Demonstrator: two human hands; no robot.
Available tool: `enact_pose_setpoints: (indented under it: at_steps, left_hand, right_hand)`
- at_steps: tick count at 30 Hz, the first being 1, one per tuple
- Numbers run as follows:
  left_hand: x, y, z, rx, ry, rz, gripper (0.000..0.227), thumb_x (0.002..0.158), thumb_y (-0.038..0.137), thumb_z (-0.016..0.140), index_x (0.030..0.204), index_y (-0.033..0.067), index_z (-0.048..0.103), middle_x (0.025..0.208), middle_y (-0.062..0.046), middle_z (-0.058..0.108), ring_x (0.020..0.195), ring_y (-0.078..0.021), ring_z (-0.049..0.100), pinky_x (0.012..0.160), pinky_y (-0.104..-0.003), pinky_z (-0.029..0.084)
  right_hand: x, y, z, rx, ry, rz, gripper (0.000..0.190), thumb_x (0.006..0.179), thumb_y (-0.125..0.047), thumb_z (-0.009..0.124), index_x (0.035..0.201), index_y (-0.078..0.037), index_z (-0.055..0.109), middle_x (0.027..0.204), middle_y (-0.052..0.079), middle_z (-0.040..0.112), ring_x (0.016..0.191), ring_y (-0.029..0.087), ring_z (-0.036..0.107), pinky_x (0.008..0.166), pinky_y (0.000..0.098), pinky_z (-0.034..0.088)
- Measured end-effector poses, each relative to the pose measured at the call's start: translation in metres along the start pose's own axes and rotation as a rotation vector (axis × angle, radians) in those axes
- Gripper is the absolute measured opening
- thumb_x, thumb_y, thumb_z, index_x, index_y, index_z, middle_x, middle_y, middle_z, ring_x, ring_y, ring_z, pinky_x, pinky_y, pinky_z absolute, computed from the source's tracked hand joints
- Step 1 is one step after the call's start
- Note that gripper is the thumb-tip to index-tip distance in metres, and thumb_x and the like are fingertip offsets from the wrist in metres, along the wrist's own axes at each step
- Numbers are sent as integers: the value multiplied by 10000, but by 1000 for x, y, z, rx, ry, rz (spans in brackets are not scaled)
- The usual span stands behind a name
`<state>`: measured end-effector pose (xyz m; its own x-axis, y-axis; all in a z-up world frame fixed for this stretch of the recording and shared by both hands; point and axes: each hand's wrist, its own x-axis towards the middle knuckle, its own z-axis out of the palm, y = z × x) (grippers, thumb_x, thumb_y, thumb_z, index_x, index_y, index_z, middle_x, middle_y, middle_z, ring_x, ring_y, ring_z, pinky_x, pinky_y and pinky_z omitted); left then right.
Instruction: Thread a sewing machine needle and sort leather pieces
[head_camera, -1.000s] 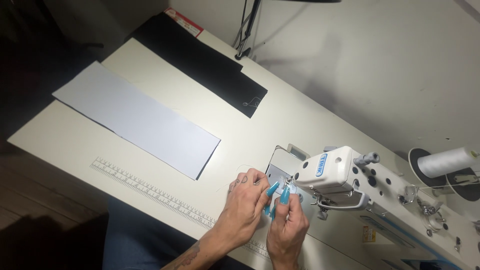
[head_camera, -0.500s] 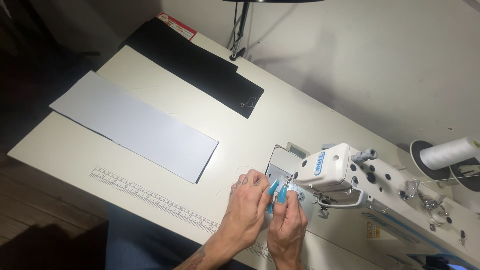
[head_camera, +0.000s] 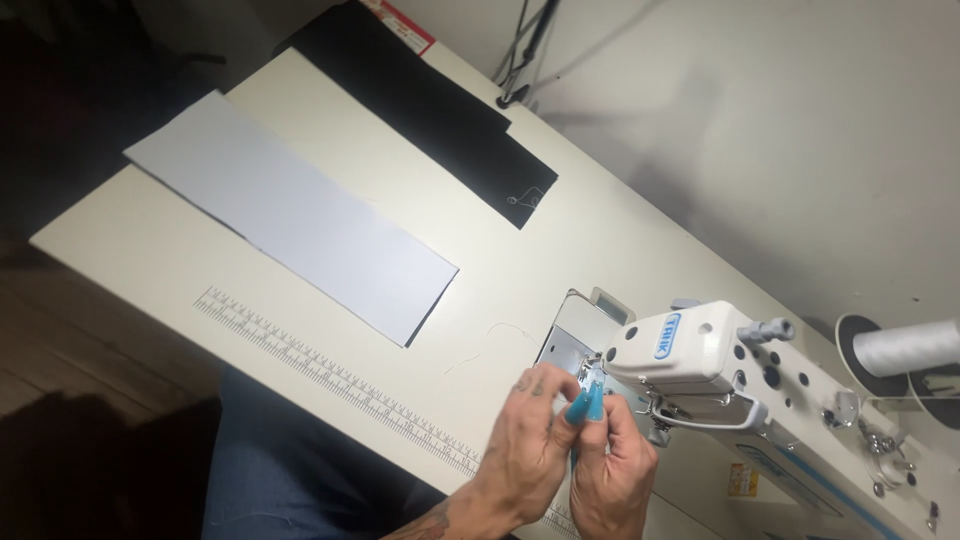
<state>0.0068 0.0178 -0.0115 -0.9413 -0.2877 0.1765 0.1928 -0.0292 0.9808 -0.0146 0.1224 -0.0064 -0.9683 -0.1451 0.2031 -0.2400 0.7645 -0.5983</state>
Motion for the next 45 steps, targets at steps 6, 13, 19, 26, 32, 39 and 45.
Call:
enact_pose_setpoints:
  at_steps: [6,13,19,26,32,39,45]
  left_hand:
    - [-3,-8,8,18,53,22,367,927,370,236,694,110,345,654,-31,389,623,-186,393,610,-330,333]
    - [1,-10,10,-18,30,7,356,940,329,271,648,130,313,598,8,344,577,-156,351,647,-290,323]
    - [7,-6,7,-48,32,-99,357,927,346,304,637,139,316,587,27,355,579,-139,345,632,-293,321]
    - [23,-15,4,236,78,-80,255,904,191,269,680,139,380,642,-7,402,634,-166,351,723,-299,307]
    - [52,-21,1,490,31,58,258,844,54,316,847,-8,566,1074,-93,498,1243,-324,303,1055,-533,50]
    - [66,-28,15,518,-117,-230,315,831,68,348,722,-21,629,1291,-107,416,1303,-311,203,1069,-471,42]
    - [58,-57,27,652,-28,-49,259,781,143,410,806,22,637,1263,-74,439,1293,-311,229,1052,-494,115]
  right_hand:
    - [1,-8,-2,-155,30,-14,338,850,-390,411,645,-131,482,447,14,344,422,145,320,423,315,307]
    - [2,-3,1,-138,28,-5,320,863,-353,412,646,-121,443,464,18,322,441,166,288,443,312,300]
    - [3,8,6,-160,36,4,296,867,-351,389,701,-116,458,474,52,347,451,201,322,464,336,313]
    - [-3,14,11,-171,11,97,274,866,-311,370,699,-141,505,463,-12,503,442,196,484,512,335,386]
    - [-4,57,31,-147,319,314,328,857,-348,452,1026,-110,602,889,140,637,860,304,590,715,360,425]
    - [15,29,45,424,257,273,300,832,-106,446,1097,17,514,1149,165,549,1093,261,515,943,321,385]
    - [16,27,49,617,217,420,308,829,-67,402,1102,25,511,1188,153,535,1125,217,507,997,290,370]
